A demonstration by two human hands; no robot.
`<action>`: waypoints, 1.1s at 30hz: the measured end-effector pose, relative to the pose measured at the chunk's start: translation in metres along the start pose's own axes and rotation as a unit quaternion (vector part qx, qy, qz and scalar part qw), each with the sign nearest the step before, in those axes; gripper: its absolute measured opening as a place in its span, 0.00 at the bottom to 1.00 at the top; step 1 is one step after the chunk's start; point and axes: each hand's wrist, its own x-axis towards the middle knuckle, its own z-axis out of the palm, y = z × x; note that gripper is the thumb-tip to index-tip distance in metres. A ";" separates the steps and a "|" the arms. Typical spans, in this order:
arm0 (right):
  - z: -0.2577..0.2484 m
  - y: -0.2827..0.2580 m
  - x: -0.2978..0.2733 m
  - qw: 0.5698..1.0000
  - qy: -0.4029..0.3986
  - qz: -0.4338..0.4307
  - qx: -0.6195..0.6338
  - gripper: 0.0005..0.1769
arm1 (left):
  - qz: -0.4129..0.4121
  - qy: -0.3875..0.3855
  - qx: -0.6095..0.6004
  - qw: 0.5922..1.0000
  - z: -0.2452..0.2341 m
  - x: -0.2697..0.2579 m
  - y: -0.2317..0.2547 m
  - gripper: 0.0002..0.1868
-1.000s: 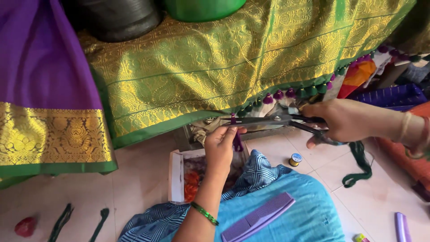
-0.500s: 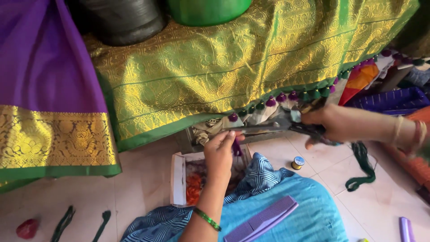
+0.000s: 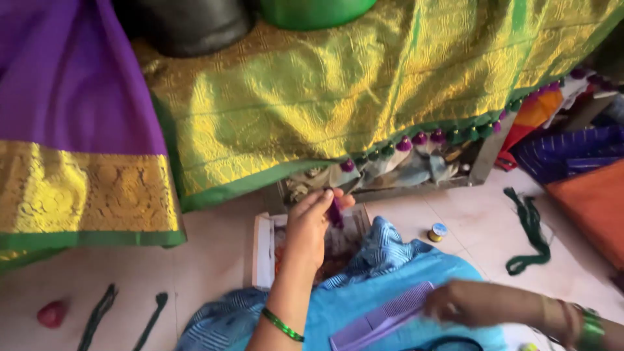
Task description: The user is seen attaching decorative tassels to the border of a saree using thread and scissors.
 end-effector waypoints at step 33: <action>-0.060 -0.107 0.110 0.783 0.519 -0.064 0.337 0.03 | 0.140 -0.209 0.556 0.792 -0.018 -0.052 -0.029 0.10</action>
